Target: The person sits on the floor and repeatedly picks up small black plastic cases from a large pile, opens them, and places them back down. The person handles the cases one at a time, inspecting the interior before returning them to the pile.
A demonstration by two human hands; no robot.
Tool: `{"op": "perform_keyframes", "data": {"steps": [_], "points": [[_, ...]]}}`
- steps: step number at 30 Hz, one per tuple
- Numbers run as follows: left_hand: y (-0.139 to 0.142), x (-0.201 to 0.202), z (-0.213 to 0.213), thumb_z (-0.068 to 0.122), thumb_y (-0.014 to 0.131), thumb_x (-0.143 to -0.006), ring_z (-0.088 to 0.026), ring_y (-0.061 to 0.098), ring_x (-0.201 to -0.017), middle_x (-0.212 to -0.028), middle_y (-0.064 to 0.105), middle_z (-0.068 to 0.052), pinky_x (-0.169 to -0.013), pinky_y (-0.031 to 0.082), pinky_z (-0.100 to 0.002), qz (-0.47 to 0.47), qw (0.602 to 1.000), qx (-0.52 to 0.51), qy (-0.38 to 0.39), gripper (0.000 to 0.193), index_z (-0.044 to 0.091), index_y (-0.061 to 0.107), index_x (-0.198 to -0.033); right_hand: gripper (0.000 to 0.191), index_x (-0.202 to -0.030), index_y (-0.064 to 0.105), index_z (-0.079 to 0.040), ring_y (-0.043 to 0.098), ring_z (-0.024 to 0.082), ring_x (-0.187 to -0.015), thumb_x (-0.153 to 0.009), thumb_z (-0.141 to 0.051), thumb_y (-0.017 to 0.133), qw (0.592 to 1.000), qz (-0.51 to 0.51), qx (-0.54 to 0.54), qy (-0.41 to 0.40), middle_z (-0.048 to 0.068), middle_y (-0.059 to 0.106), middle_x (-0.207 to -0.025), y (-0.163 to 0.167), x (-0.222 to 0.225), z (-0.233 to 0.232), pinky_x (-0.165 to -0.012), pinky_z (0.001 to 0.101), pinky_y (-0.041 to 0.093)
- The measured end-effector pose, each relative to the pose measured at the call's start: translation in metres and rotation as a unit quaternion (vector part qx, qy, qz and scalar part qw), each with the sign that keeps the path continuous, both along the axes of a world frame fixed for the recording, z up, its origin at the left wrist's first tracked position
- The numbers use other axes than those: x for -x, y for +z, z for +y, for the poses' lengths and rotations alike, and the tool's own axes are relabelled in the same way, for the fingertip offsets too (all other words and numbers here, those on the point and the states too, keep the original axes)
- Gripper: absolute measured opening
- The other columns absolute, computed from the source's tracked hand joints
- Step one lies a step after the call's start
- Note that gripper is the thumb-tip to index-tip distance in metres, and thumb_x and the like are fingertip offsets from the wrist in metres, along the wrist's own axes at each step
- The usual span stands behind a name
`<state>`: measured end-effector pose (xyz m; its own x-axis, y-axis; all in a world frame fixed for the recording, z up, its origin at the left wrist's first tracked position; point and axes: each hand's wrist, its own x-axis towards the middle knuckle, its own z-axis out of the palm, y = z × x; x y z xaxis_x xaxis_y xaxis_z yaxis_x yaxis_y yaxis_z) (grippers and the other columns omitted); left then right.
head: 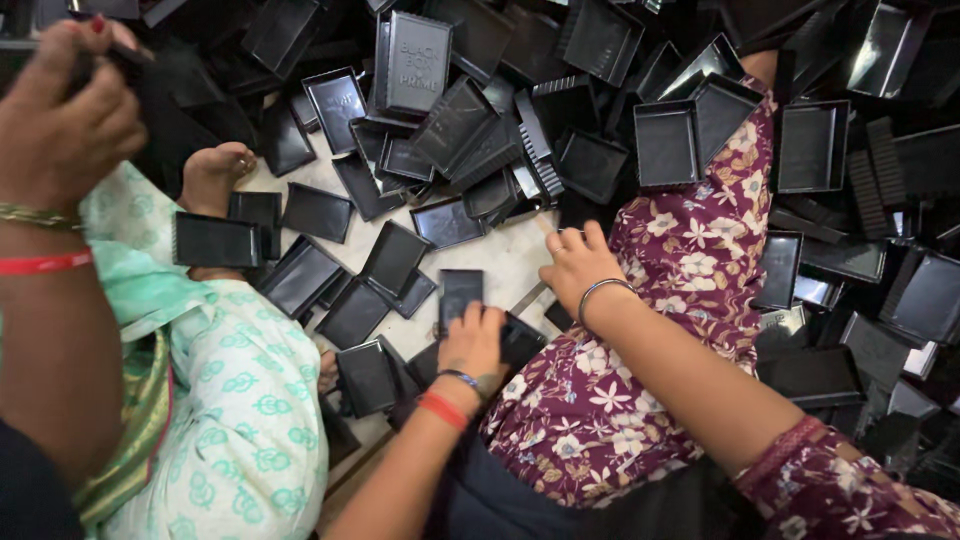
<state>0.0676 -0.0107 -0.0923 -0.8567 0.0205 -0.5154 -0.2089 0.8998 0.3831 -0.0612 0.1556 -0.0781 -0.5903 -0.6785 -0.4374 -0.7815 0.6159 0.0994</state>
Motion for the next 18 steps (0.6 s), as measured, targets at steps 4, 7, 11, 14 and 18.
{"op": "perform_keyframes", "data": {"steps": [4,7,11,14,18], "points": [[-0.003,0.016,0.017,0.019,0.078,-0.078,-0.038,0.063,-0.115,-0.131,0.06,-0.015,-0.096,0.05,-0.052,-0.092,0.996,0.012,-0.005,0.1,0.03,0.021,-0.16,0.026,-0.112,0.071,-0.022,0.052,0.026,-0.128,-0.087,-0.019,0.066,0.994,-0.038,0.009,0.098,0.004,0.058,-0.132,-0.01,-0.004,0.001,-0.115,0.0545,0.033],[-0.014,0.025,0.021,0.012,0.07,-0.08,-0.041,0.066,-0.112,-0.122,0.066,-0.02,-0.096,0.052,-0.051,-0.12,0.991,-0.057,-0.012,0.094,0.03,0.023,-0.16,0.043,-0.124,0.067,-0.017,0.057,0.027,-0.125,-0.081,-0.017,0.072,0.989,-0.143,-0.016,0.027,0.004,0.058,-0.137,-0.015,0.0,-0.002,-0.103,0.0415,0.048],[-0.031,0.022,0.031,0.01,0.068,-0.083,-0.045,0.066,-0.107,-0.12,0.063,-0.026,-0.091,0.054,-0.051,-0.09,0.992,-0.076,-0.033,0.083,0.029,0.033,-0.155,0.042,-0.129,0.064,-0.018,0.06,0.029,-0.126,-0.088,-0.02,0.071,0.977,-0.189,-0.094,-0.036,0.008,0.058,-0.14,-0.018,0.008,-0.022,-0.099,0.0441,0.052],[-0.038,0.019,0.035,0.012,0.065,-0.088,-0.042,0.069,-0.11,-0.119,0.069,-0.025,-0.091,0.057,-0.051,-0.112,0.992,-0.044,-0.048,0.051,0.018,0.057,-0.138,0.038,-0.128,0.064,-0.021,0.059,0.03,-0.126,-0.091,-0.022,0.068,0.979,-0.178,-0.093,-0.035,0.009,0.057,-0.139,-0.017,0.004,-0.029,-0.099,0.0464,0.051],[-0.034,0.018,0.032,0.012,0.061,-0.089,-0.041,0.068,-0.112,-0.12,0.069,-0.023,-0.092,0.055,-0.049,-0.117,0.991,-0.059,-0.038,0.05,0.021,0.058,-0.137,0.027,-0.12,0.069,-0.019,0.06,0.032,-0.123,-0.093,-0.022,0.064,0.991,-0.118,-0.054,-0.015,0.012,0.06,-0.135,-0.015,-0.01,-0.011,-0.098,0.0474,0.051]]}}
